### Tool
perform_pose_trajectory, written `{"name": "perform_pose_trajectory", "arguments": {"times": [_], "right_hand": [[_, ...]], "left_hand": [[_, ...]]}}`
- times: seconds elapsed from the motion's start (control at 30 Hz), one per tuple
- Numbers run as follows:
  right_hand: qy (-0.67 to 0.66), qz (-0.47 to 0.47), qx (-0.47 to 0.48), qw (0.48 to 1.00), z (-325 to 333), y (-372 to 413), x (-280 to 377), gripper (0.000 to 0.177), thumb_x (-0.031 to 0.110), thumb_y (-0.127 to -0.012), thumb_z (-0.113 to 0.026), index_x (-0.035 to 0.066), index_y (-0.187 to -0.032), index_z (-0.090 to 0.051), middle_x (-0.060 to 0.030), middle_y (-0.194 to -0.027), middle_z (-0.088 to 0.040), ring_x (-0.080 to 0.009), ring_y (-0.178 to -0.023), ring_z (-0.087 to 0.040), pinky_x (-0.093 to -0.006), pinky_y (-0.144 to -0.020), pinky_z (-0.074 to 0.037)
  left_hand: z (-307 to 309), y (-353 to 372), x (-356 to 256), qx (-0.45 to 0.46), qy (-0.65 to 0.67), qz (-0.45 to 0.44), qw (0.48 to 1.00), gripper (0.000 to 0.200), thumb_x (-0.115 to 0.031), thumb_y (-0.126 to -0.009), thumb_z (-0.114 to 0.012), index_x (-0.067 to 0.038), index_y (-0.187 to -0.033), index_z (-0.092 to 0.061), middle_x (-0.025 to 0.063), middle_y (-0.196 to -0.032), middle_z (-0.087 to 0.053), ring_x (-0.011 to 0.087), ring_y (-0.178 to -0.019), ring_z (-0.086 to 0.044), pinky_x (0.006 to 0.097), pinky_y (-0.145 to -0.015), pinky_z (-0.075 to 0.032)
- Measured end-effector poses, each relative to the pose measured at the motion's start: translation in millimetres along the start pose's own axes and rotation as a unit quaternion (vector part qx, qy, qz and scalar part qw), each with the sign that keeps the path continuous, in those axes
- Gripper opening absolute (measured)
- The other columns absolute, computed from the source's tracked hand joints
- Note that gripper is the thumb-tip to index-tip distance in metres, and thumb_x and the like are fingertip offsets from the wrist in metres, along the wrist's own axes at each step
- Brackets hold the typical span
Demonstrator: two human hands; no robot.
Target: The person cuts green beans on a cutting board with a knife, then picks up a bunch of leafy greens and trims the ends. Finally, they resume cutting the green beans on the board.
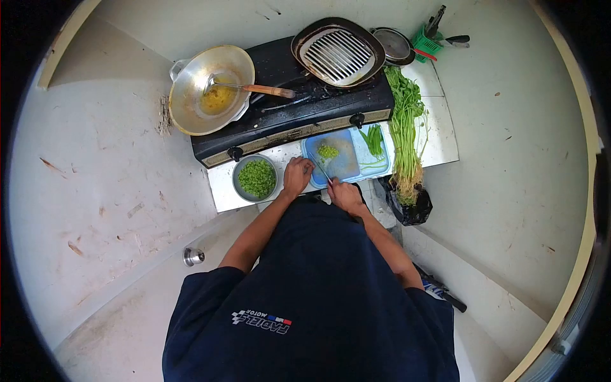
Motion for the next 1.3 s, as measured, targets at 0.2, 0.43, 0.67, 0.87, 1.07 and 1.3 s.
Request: {"name": "perform_pose_trajectory", "arguments": {"times": [0.2, 0.43, 0.67, 0.87, 1.07, 1.3], "right_hand": [[0.002, 0.008, 0.011, 1.000, -1.9, 0.7, 1.5, 0.034, 0.032, -0.100, -0.055, -0.001, -0.105, -0.054, -0.0260, -0.068, -0.067, -0.0473, -0.065, -0.068, -0.0569, -0.061, -0.055], [0.000, 0.027, -0.010, 1.000, -3.6, -6.7, 5.1, 0.033, 0.031, -0.100, -0.055, -0.002, -0.099, -0.055, -0.0256, -0.068, -0.067, -0.0457, -0.065, -0.068, -0.0559, -0.061, -0.056], [0.009, 0.011, -0.010, 1.000, -5.9, -6.3, 1.0, 0.034, 0.032, -0.100, -0.054, -0.001, -0.099, -0.055, -0.0254, -0.068, -0.067, -0.0451, -0.065, -0.069, -0.0552, -0.062, -0.056], [0.010, 0.015, -0.022, 1.000, -2.7, -3.6, 1.0, 0.034, 0.033, -0.100, -0.055, -0.001, -0.098, -0.058, -0.0254, -0.066, -0.066, -0.0453, -0.063, -0.068, -0.0555, -0.060, -0.056], [0.000, 0.034, -0.018, 0.999, -1.9, -3.7, 5.3, 0.033, 0.032, -0.099, -0.056, -0.001, -0.097, -0.058, -0.0259, -0.066, -0.066, -0.0455, -0.063, -0.068, -0.0558, -0.060, -0.056], [0.001, 0.027, -0.009, 1.000, -5.8, -10.1, 6.0, 0.036, 0.034, -0.100, -0.054, -0.002, -0.098, -0.056, -0.0263, -0.072, -0.068, -0.0465, -0.069, -0.069, -0.0566, -0.065, -0.056]], "left_hand": [[-1.7, 0.5, 2.1, 0.002, 0.009, -0.012, 1.000, 0.007, -0.011, -0.085, -0.069, -0.005, -0.086, -0.072, 0.0121, -0.084, -0.068, 0.0331, -0.088, -0.061, 0.0448, -0.083, -0.049], [-3.8, 0.6, 0.0, 0.027, -0.022, -0.007, 0.999, 0.005, -0.009, -0.085, -0.069, -0.005, -0.088, -0.072, 0.0127, -0.091, -0.070, 0.0350, -0.093, -0.062, 0.0444, -0.088, -0.049], [-6.5, 2.1, 4.4, 0.023, -0.011, -0.011, 1.000, 0.006, -0.010, -0.087, -0.069, -0.006, -0.090, -0.073, 0.0124, -0.091, -0.070, 0.0329, -0.093, -0.064, 0.0445, -0.086, -0.050], [-8.3, 1.3, 8.2, 0.032, -0.001, -0.002, 0.999, 0.008, -0.011, -0.088, -0.069, -0.005, -0.090, -0.072, 0.0129, -0.090, -0.070, 0.0321, -0.091, -0.065, 0.0439, -0.085, -0.051], [0.8, 0.3, -1.9, 0.028, 0.020, 0.027, 0.999, 0.008, -0.010, -0.087, -0.071, -0.003, -0.089, -0.068, 0.0143, -0.086, -0.068, 0.0342, -0.086, -0.064, 0.0456, -0.080, -0.050], [-3.4, -0.2, 1.8, 0.031, -0.016, -0.031, 0.999, 0.010, -0.013, -0.087, -0.072, -0.004, -0.090, -0.070, 0.0151, -0.088, -0.069, 0.0352, -0.089, -0.065, 0.0460, -0.081, -0.051]]}}
Point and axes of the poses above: each hand's wrist, its own y-axis away from the middle knuckle, its own z-axis out of the back of the hand, x = y × z, the point moved 9 cm from there along -y, towards the middle knuckle
